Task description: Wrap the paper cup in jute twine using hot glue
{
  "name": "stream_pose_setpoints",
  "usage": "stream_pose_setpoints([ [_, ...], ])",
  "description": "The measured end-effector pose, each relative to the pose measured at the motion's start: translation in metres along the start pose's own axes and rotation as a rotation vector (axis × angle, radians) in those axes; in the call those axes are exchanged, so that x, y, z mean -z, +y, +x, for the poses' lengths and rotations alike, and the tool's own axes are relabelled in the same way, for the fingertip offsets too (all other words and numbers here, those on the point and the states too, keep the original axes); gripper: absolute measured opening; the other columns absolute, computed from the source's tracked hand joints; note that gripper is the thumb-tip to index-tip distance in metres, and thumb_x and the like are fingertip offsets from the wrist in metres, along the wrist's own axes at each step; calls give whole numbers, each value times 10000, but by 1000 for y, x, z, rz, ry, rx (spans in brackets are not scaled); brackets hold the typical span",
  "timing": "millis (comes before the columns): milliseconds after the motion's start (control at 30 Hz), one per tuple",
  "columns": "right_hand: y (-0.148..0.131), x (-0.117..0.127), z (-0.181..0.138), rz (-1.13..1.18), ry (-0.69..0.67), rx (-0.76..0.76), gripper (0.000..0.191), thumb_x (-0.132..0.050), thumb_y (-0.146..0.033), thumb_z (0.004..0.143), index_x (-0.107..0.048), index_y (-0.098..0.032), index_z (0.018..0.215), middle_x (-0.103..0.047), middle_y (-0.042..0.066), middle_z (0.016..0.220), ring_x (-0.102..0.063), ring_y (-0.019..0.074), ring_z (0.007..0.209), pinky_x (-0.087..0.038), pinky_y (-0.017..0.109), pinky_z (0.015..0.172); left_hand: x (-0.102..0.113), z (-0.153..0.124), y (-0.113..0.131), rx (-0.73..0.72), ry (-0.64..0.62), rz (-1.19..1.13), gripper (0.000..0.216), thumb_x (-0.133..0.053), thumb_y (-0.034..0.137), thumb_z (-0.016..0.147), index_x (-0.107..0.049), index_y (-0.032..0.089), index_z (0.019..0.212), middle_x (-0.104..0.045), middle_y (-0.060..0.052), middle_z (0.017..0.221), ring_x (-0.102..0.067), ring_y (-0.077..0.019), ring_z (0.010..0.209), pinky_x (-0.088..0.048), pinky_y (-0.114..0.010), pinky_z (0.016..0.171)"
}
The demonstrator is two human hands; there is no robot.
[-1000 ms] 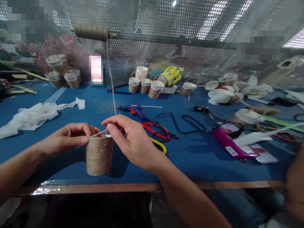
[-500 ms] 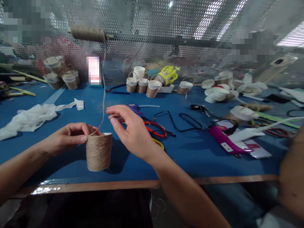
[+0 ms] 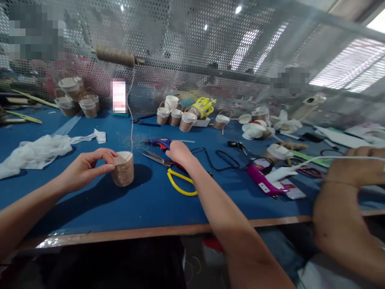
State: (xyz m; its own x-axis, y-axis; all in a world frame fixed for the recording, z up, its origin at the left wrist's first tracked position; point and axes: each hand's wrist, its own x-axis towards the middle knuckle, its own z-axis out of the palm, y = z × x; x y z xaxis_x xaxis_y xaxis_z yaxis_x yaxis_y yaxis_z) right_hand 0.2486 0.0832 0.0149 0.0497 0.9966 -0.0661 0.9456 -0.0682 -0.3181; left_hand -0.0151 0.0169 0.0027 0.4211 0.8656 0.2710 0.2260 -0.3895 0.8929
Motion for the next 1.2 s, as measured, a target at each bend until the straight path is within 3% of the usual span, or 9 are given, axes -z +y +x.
stream_pose_setpoints([
  [67,1,-5,7,21,-34,-32,270,-503,-312,875,-546,-168,1100,-560,71,1118,-574,172,922,-489,371,778,0,0,1,-19,-15,60,117,-594,244,759,-571,163,678,-599,-58,869,-534,-219,974,-352,-368,897],
  [167,2,-3,7,110,-6,-62,261,-532,-285,857,-549,-135,1070,-598,73,1022,-597,167,850,-504,354,729,0,1,2,-28,-22,81,118,-588,251,761,-563,167,682,-600,-54,840,-537,-222,958,-370,-357,867],
  [267,1,8,-12,263,92,-49,341,-582,-174,793,-478,-79,1104,-647,86,864,-625,159,713,-517,303,654,1,2,0,3,-10,37,133,-585,266,758,-554,160,683,-605,-53,814,-541,-208,894,-380,-344,834],
  [333,-3,17,-31,384,133,-1,391,-552,-143,793,-413,-118,1157,-655,88,928,-636,136,717,-522,257,646,1,4,-2,38,-14,-38,144,-581,281,761,-553,157,694,-607,-45,792,-545,-191,847,-389,-327,805],
  [433,-9,25,-60,643,-28,82,183,-554,-218,792,-509,-142,952,-679,67,789,-632,129,631,-529,254,610,1,5,-5,89,-16,-139,151,-585,289,760,-560,151,704,-611,-37,790,-548,-171,800,-398,-305,773],
  [533,-17,26,-80,793,-142,203,142,-615,-250,740,-559,-137,804,-675,67,747,-618,127,592,-511,237,556,1,5,-7,103,14,-187,142,-602,275,746,-564,147,697,-617,-36,807,-552,-163,793,-397,-297,779],
  [700,-28,16,-99,786,-49,403,190,-541,-301,801,-612,-134,854,-586,-10,547,-528,88,447,-456,205,436,0,5,-9,103,111,-179,137,-602,277,744,-568,150,703,-614,-29,798,-553,-153,783,-401,-291,779],
  [900,-29,1,-110,617,-8,275,194,-544,-327,771,-600,-150,714,-517,-30,443,-499,93,392,-434,209,384,-6,5,-10,93,177,-67,144,-571,282,757,-560,150,700,-602,-32,761,-546,-159,779,-405,-298,754],
  [1200,-13,-16,-104,472,28,340,195,-544,-348,767,-612,-190,676,-514,-34,397,-495,105,340,-417,222,360,-9,3,-8,47,182,-22,140,-552,280,770,-554,151,717,-599,-46,781,-545,-163,784,-415,-315,767],
])
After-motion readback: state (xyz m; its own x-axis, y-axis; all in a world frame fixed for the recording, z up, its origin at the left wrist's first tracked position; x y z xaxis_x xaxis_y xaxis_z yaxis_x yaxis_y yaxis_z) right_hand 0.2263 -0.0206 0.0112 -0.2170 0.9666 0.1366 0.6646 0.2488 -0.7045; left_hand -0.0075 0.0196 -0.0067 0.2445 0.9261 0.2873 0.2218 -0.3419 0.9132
